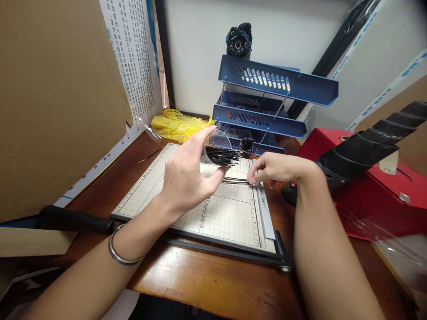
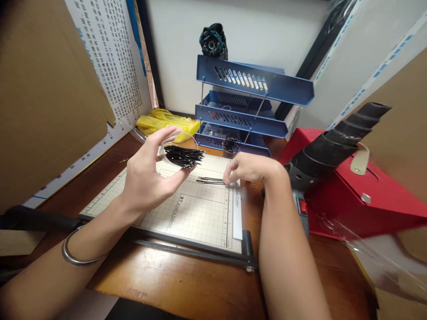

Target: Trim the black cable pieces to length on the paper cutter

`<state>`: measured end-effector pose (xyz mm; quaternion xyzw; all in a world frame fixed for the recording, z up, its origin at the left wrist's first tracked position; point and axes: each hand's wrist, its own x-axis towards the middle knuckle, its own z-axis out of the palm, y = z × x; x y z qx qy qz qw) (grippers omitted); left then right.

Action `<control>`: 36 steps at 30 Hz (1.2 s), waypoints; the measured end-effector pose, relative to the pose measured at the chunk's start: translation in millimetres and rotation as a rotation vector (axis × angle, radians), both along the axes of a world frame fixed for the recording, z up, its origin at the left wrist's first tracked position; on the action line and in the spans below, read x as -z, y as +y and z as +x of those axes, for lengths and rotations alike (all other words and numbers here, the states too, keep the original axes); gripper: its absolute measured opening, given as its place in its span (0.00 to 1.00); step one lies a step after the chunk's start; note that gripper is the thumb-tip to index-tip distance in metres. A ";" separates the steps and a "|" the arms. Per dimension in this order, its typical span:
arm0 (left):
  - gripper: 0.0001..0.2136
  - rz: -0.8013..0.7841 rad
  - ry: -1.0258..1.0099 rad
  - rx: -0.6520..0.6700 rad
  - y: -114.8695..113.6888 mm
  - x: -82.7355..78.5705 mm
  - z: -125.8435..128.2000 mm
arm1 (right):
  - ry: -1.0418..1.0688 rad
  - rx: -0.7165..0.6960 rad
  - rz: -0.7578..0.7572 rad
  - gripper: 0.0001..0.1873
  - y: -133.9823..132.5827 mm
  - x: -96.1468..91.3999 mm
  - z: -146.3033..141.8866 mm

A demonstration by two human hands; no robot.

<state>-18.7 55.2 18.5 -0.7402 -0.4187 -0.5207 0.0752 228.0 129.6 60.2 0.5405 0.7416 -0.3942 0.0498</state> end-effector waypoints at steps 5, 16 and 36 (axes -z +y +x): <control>0.30 0.004 0.006 0.003 0.1 0.1 0.0 | -0.053 -0.025 0.053 0.09 5.5 8.0 1.9; 0.29 -0.009 0.010 0.006 -1.5 -0.7 0.8 | -0.262 -0.029 0.130 0.12 8.1 14.6 -8.3; 0.31 -0.035 -0.011 0.012 0.0 0.1 0.4 | -0.217 -0.074 0.098 0.10 -13.5 5.1 -24.9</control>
